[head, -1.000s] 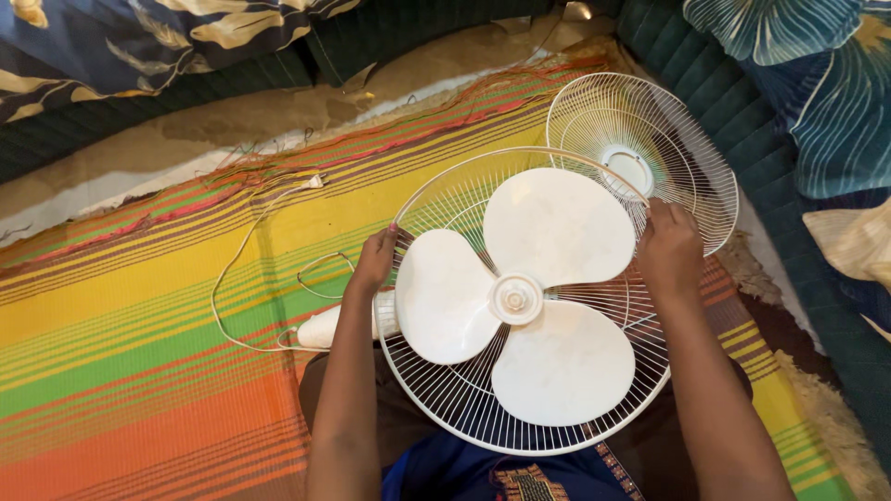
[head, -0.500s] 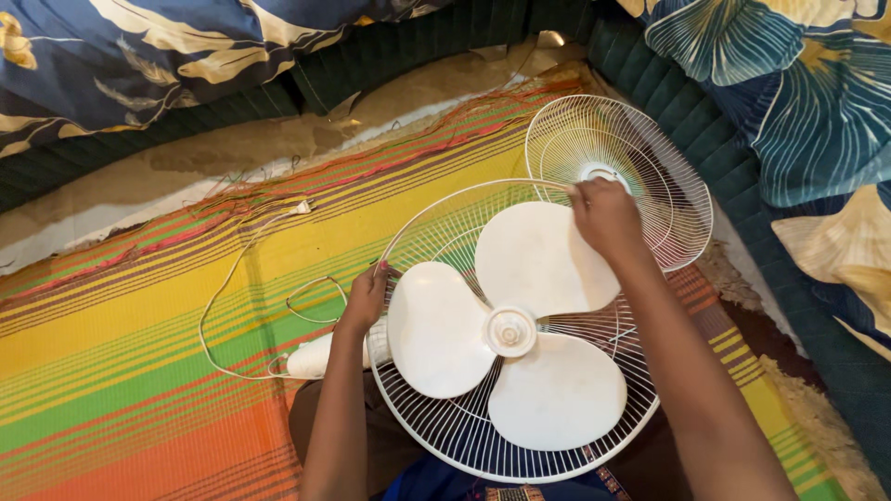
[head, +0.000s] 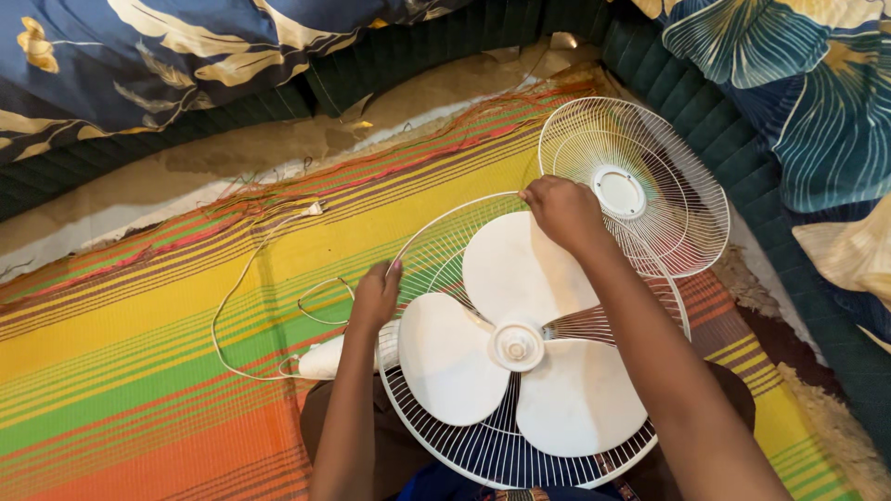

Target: The person assembles a white table fan by attaching the fan blades to the motor hub, securing them with a central cap, and then fitting the front wire cage. They then use a screwdriver to tighten screws on the fan's neck.

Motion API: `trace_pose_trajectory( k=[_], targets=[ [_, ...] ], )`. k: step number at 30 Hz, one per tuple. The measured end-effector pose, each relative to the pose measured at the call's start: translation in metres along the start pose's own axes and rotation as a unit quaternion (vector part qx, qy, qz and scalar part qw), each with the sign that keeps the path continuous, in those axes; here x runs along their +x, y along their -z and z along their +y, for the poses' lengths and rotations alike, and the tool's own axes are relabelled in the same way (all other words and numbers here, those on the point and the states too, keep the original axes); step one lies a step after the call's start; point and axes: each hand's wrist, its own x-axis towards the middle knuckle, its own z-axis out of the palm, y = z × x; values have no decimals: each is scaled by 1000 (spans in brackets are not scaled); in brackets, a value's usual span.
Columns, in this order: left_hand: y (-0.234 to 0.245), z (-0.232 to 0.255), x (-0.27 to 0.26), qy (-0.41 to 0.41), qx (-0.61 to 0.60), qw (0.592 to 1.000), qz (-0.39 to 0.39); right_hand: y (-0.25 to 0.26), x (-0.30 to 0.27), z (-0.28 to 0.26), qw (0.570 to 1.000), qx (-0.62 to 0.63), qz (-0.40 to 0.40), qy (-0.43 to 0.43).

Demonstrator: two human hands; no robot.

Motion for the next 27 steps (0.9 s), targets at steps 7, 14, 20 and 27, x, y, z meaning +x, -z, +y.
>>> trace_pose_trajectory(
  k=[7,14,20,27],
  targets=[
    [-8,47,41,-88,-152,982,-75,5,-9,-6,1000,-16,12,-4],
    [-12,30,50,-44,-214,965,-142,-1,-12,-12,999,-35,25,9],
    [-12,28,49,-49,-206,967,-140,-7,-8,-10,999,-40,13,0],
    [-14,26,51,-42,-209,967,-139,-15,-7,-4,998,-61,-2,-5]
  ],
)
